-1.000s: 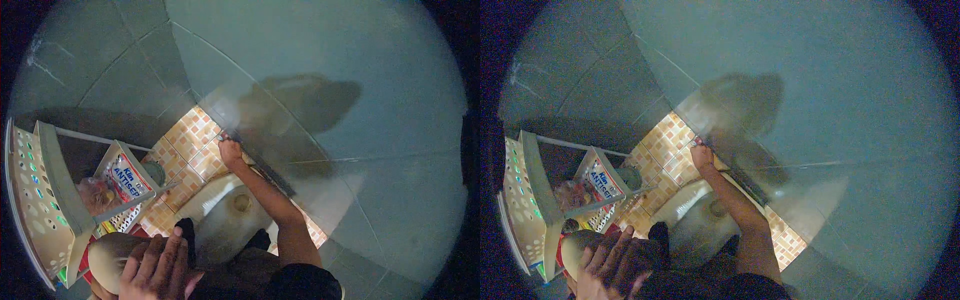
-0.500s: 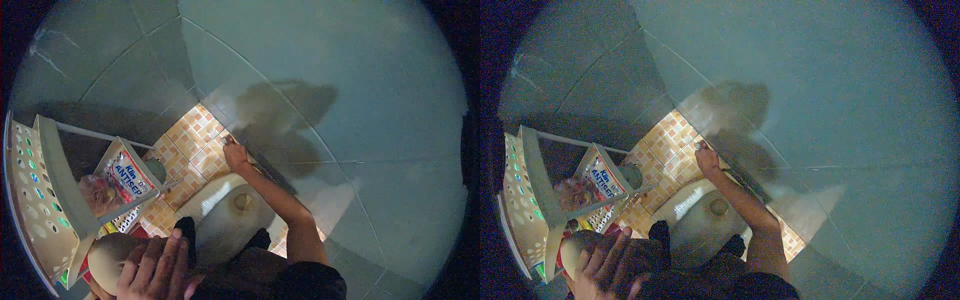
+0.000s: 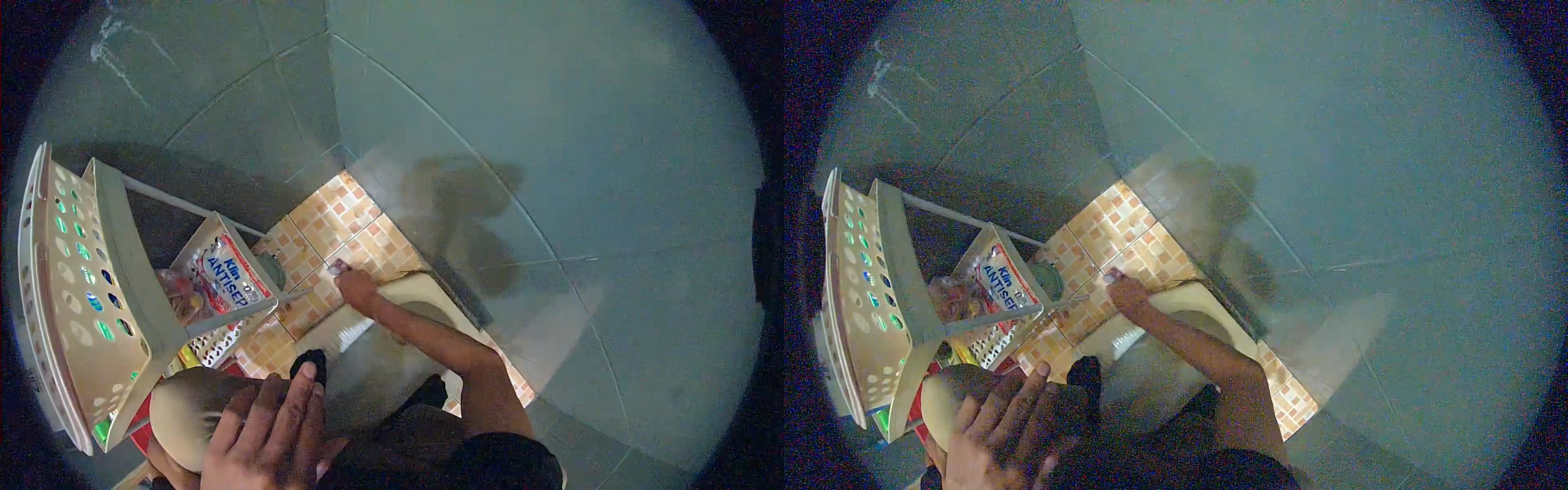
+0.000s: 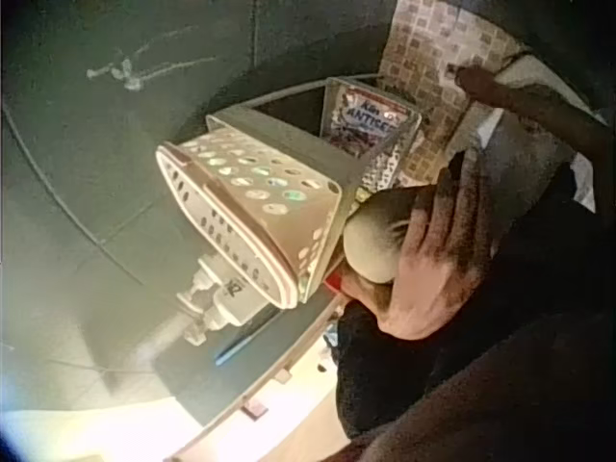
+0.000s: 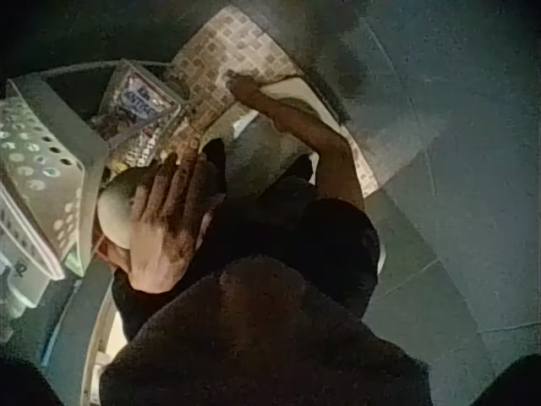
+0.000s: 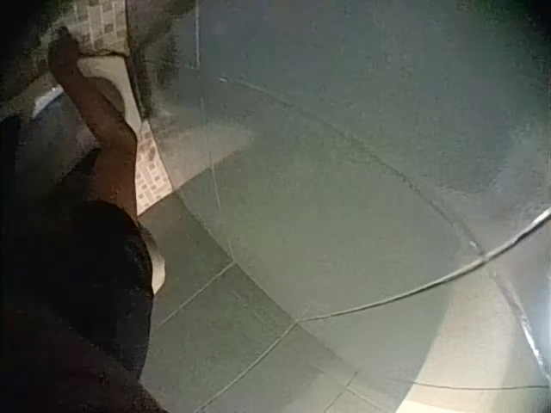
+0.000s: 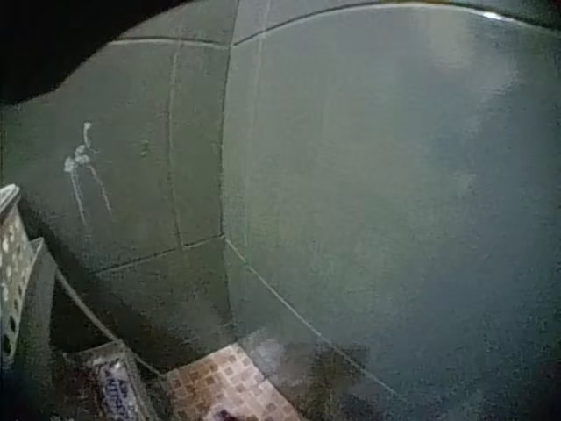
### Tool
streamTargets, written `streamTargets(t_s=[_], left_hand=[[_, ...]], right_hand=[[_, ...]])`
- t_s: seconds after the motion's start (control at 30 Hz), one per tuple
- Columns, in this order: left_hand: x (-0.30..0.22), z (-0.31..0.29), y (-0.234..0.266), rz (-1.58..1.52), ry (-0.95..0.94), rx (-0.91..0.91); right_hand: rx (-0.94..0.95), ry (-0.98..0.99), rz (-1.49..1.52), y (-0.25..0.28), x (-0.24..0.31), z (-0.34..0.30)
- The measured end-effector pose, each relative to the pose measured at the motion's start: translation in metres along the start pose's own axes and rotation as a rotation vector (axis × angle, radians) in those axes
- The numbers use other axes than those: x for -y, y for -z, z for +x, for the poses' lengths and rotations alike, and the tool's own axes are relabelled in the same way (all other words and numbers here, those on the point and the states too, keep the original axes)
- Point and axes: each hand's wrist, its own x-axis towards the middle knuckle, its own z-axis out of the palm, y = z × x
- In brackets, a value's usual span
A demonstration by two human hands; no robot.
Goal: The person applies a sealant or adhesive around the joint where a squat toilet meets the tiled floor using their hands.
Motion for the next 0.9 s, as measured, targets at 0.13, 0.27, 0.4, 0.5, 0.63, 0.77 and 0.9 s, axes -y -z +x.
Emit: streamTargets(t_s=[0.13,0.27,0.4,0.5,0.63,0.77,0.9], left_hand=[[-0.003,0.002,-0.002,-0.099,0.008,-0.012],[0.002,-0.005,0.001,-0.04,-0.01,0.03],[0.0,-0.005,0.002,0.01,-0.044,0.045],[0.0,-0.006,0.0,0.012,-0.017,0.031],[0.003,-0.005,-0.001,0.049,-0.034,0.01],[0.004,-0.013,-0.001,0.037,0.0,-0.004],[0.006,-0.016,0.0,0.054,0.004,-0.008]], right_hand=[[0.064,0.199,0.132,-0.049,-0.025,0.012],[0.04,-0.144,-0.061,-0.003,-0.04,0.047],[-0.068,-0.212,-0.13,0.012,-0.071,0.061],[-0.058,-0.205,-0.009,0.0,-0.046,0.056],[-0.17,0.17,-0.092,-0.048,-0.038,0.027],[-0.06,0.108,0.06,-0.002,-0.059,0.041],[-0.097,-0.156,0.052,0.027,-0.116,0.051]])
